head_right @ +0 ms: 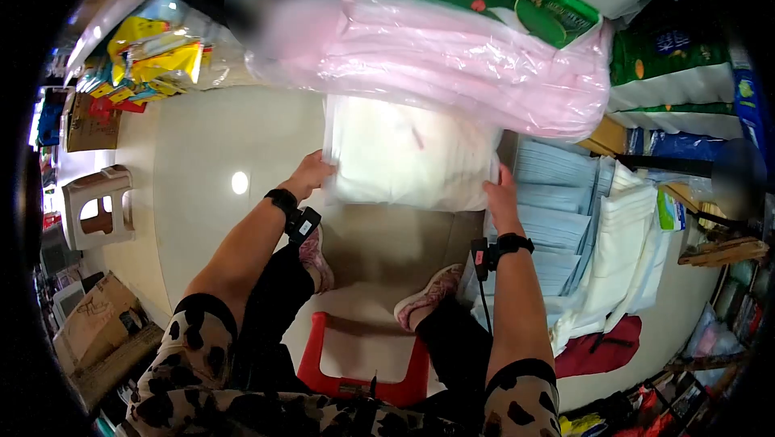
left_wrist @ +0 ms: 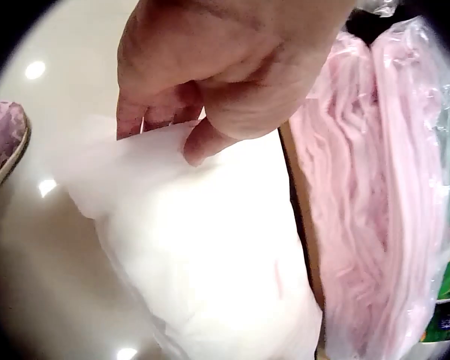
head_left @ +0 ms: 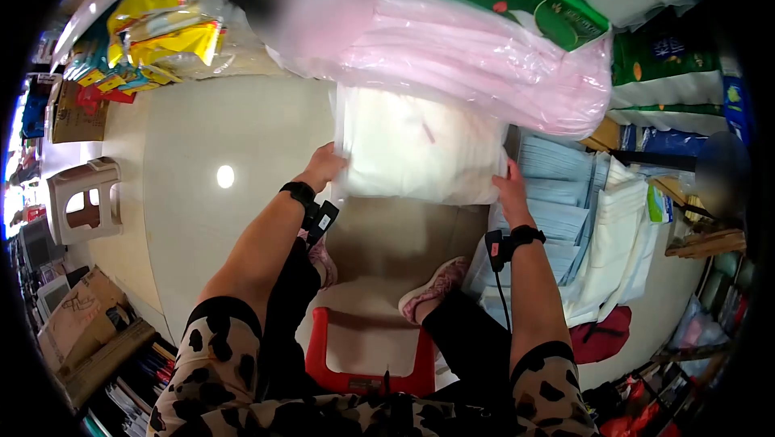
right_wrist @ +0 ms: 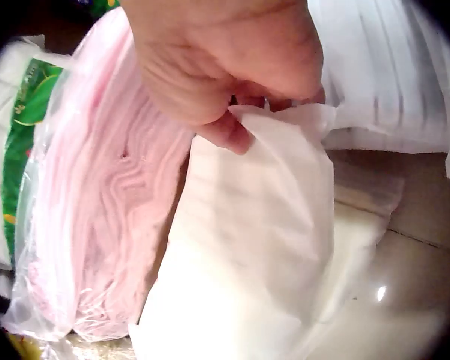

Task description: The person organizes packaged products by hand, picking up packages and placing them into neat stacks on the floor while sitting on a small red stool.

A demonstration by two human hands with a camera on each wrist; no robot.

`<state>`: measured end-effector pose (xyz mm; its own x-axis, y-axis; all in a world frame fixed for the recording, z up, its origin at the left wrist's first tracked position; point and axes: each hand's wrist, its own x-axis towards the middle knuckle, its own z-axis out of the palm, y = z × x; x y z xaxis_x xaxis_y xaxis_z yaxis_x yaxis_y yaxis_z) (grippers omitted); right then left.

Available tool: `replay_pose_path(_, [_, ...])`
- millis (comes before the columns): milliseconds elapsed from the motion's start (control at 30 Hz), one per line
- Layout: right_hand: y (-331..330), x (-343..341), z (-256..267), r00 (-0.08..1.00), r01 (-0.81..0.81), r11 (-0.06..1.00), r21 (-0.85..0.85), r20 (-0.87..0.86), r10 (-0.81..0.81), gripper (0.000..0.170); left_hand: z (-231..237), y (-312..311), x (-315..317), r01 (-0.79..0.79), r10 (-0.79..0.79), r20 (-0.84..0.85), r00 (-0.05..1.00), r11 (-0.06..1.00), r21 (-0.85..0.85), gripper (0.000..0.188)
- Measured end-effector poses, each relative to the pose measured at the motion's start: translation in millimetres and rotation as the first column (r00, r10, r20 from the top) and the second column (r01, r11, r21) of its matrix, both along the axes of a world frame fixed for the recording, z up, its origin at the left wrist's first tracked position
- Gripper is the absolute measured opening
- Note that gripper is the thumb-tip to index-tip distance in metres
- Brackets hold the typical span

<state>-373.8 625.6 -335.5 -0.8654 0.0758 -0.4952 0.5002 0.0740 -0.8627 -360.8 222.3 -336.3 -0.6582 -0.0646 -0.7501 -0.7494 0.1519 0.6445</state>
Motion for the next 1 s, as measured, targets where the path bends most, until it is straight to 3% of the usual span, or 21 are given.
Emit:
replay_pose_path(100, [0.5, 6.4, -45.0, 0.986, -0.051, 0.972, 0.231, 0.164, 0.012, 0.045, -33.7, -7.5, 7.5, 0.056, -0.051, 0.039, 0.998, 0.988, -0.144, 0.028])
replay_pose_path(200, [-8.0, 0.5, -43.4, 0.974, -0.082, 0.937, 0.340, 0.227, 0.003, 0.041, -37.0, -9.3, 7.5, -0.034, 0.033, -0.012, 0.999, 0.991, -0.133, 0.031])
replay_pose_path(233, [-6.9, 1.0, -52.8, 0.986, -0.072, 0.928, 0.367, 0.166, 0.011, 0.036, -32.4, -11.4, 4.6, -0.025, 0.029, 0.025, 0.999, 0.989, -0.145, 0.028])
replay_pose_path(367, [7.6, 2.1, -82.9, 0.990, -0.133, 0.827, 0.547, 0.036, 0.136, 0.040, -45.3, -19.5, 3.7, -0.183, 0.164, -0.184, 0.969, 0.979, -0.090, 0.019])
replay_pose_path(467, [-15.4, 1.8, -55.2, 0.964, -0.263, 0.648, 0.715, 0.223, 0.145, 0.041, -62.9, -27.6, 2.8, -0.130, 0.087, -0.160, 0.983, 0.952, -0.277, 0.022])
replay_pose_path(567, [-21.0, 3.5, -60.1, 0.955, -0.298, 0.604, 0.739, 0.219, 0.202, 0.044, -78.5, -34.3, 2.9, -0.024, -0.070, -0.182, 0.981, 0.883, -0.468, 0.022])
replay_pose_path(633, [-22.7, 2.9, -52.7, 0.929, -0.369, 0.593, 0.716, 0.296, 0.221, 0.048, -65.2, -29.4, 1.6, -0.018, -0.039, -0.154, 0.987, 0.934, -0.356, 0.020])
replay_pose_path(667, [-20.1, 4.6, -54.8, 0.933, -0.360, 0.565, 0.742, 0.275, 0.234, 0.048, -65.3, -30.6, -0.1, 0.041, -0.096, -0.116, 0.989, 0.911, -0.411, 0.023])
replay_pose_path(700, [-19.1, 2.7, -47.5, 0.923, -0.384, 0.570, 0.727, 0.301, 0.239, 0.049, -69.1, -36.2, 0.8, 0.051, -0.105, -0.124, 0.987, 0.925, -0.377, 0.028])
replay_pose_path(833, [4.6, 8.4, -4.7, 0.947, -0.251, 0.674, 0.695, 0.031, 0.321, 0.041, -37.3, -38.9, 3.4, 0.076, -0.141, -0.089, 0.986, 0.858, -0.508, 0.043])
replay_pose_path(933, [50.7, 16.2, 55.4, 0.938, -0.347, 0.860, 0.374, 0.167, 0.305, 0.034, -6.1, -43.9, 9.2, 0.139, -0.247, -0.105, 0.963, 0.794, -0.592, 0.041])
replay_pose_path(1000, [76.4, 34.4, 122.3, 0.958, -0.250, 0.936, 0.248, 0.207, 0.201, 0.030, -21.1, -63.3, 11.5, 0.218, -0.346, -0.116, 0.931, 0.784, -0.582, 0.031])
